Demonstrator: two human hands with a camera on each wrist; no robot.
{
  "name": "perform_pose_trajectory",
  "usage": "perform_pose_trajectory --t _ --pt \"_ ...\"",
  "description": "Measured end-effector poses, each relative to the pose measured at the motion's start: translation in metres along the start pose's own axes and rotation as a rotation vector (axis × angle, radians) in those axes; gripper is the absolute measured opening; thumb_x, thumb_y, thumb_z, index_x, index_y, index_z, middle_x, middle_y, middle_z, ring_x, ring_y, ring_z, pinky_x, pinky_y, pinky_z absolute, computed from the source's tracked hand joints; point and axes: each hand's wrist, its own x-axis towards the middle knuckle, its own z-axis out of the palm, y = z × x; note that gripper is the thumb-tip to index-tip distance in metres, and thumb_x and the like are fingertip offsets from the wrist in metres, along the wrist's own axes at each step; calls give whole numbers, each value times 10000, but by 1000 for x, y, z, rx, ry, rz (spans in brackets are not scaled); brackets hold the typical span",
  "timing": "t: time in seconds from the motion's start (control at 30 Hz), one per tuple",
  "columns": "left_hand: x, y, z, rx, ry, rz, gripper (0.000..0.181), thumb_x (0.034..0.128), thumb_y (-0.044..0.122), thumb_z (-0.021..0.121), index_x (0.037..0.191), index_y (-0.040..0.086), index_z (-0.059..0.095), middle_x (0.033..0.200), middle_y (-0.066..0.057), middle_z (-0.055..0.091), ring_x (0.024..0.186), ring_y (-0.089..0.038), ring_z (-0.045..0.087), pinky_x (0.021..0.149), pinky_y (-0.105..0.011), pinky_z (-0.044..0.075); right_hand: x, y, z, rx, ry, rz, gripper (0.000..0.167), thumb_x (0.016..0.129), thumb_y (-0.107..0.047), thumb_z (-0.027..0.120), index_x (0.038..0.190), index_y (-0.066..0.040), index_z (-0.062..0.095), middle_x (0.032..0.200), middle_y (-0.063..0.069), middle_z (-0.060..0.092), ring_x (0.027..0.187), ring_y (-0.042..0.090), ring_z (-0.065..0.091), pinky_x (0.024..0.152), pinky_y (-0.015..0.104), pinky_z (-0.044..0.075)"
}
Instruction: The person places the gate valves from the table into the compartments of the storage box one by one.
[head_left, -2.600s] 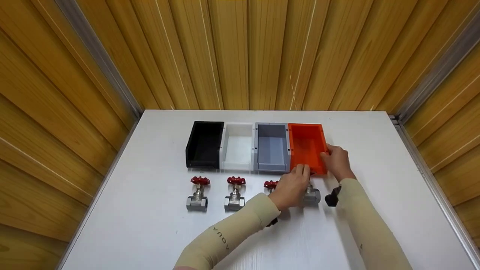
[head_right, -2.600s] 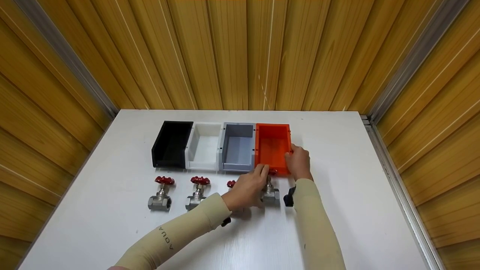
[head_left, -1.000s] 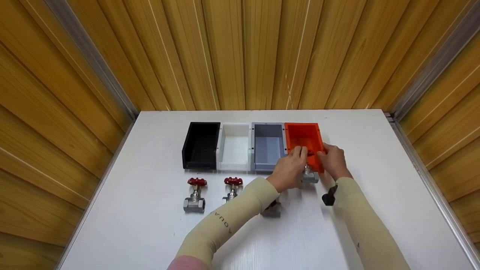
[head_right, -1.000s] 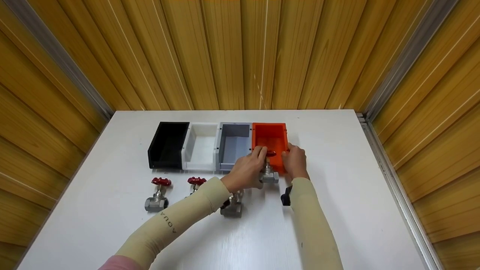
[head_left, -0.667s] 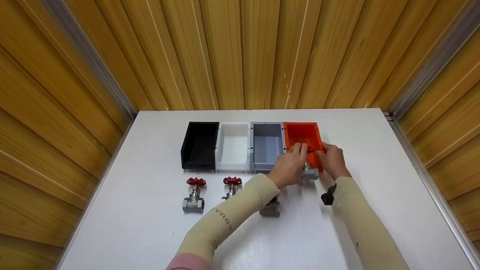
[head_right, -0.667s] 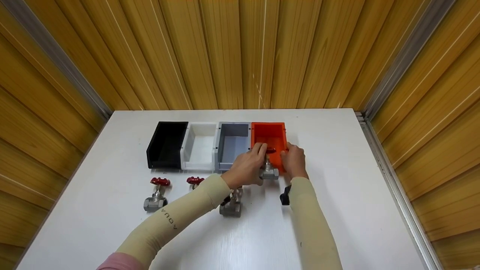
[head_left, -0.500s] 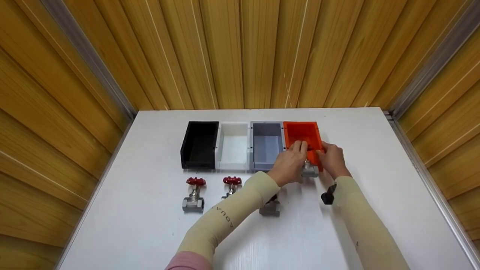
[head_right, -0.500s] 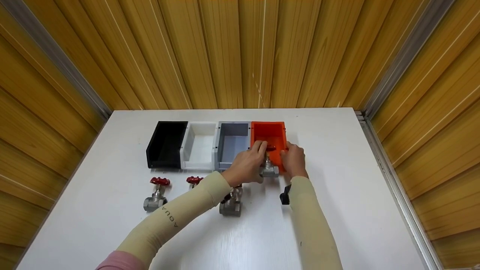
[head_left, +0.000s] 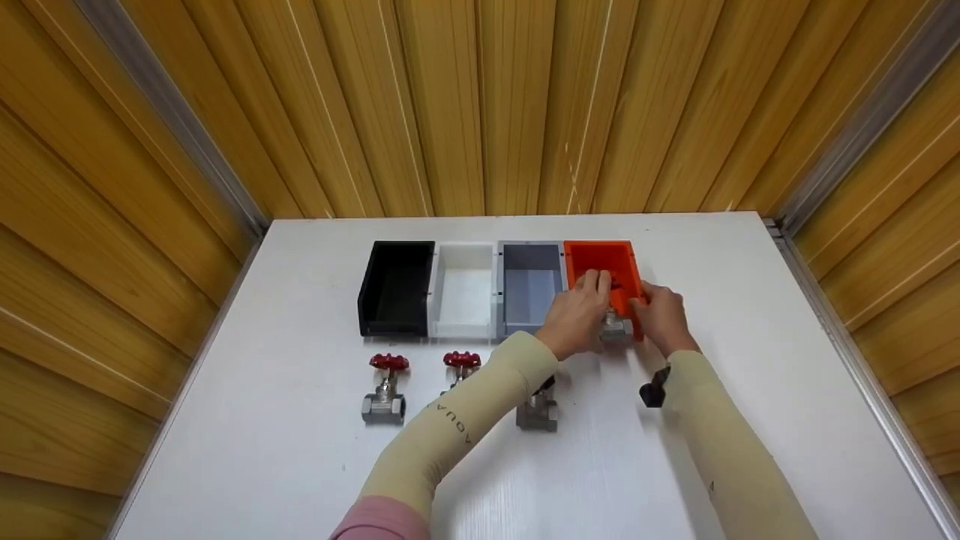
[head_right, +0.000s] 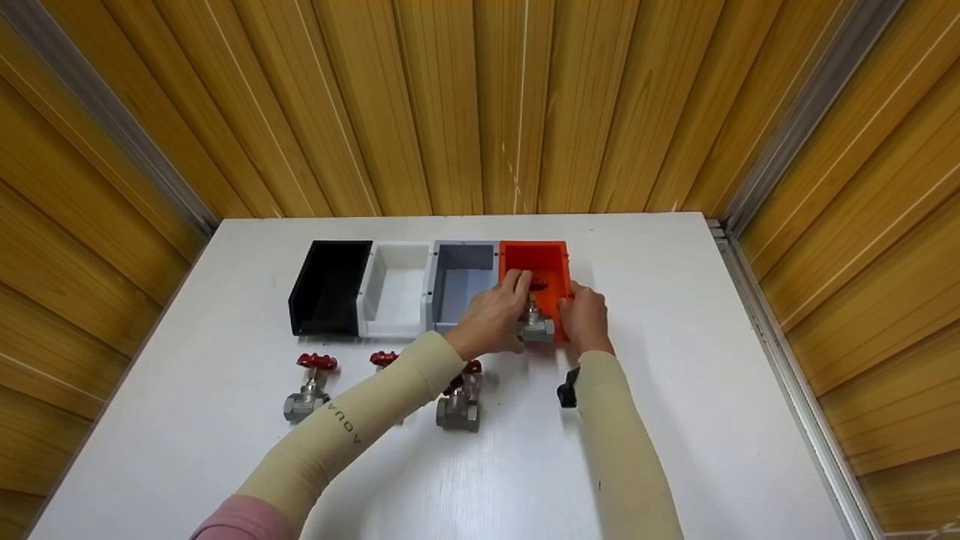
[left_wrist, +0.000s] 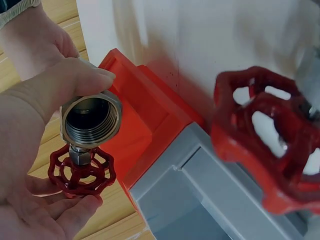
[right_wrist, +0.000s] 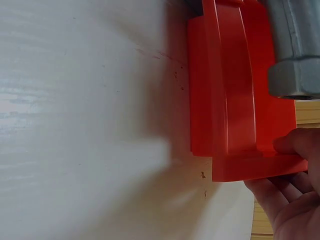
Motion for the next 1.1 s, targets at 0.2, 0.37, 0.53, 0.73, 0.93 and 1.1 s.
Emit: perform_pose_trajectory --t 0.2,0.37,0.53,0.73,0.93,1.1 --pt "5 -4 -1 46 20 -21 816 791 408 750 1418 59 360 1251 -74 523 996 -135 621 714 -274 589 -1 1 0 -13 22 -21 500 997 -149 498 1470 -38 379 1303 225 580 1068 279 550 956 413 488" --pt "8 -5 2 15 8 -28 856 753 424 760 1412 59 352 1264 -76 512 1046 -145 615 724 -280 590 -1 1 1 -29 61 -50 486 987 -118 501 1453 -21 402 1264 233 604 1054 282 557 920 396 487" --pt "11 -6 8 -27 -3 -37 960 664 465 822 1386 59 338 1254 -75 500 1055 -156 601 739 -295 592 -2 0 1 -3 35 -34 499 993 -125 499 1465 -19 379 1342 232 560 1145 302 558 1017 442 476" --pt "16 -9 11 -41 -14 -47 1020 609 479 862 1371 58 330 1232 -76 487 1012 -156 594 719 -293 594 -3 0 0 38 2 -2 506 1002 -139 480 1484 -51 355 1394 195 526 1179 305 532 1067 456 436" --pt "20 -13 14 -46 -12 -54 1036 601 469 871 1376 49 329 1230 -82 487 1013 -168 588 700 -304 595 -2 0 0 46 3 6 522 1003 -147 487 1491 -47 332 1421 189 502 1202 299 513 1084 458 418" --pt "22 -14 15 -50 -20 -64 1073 603 464 876 1410 34 315 1279 -98 476 1050 -176 584 726 -315 595 -2 0 0 57 -23 25 547 1006 -160 494 1501 -46 294 1485 186 433 1313 317 456 1118 472 370"
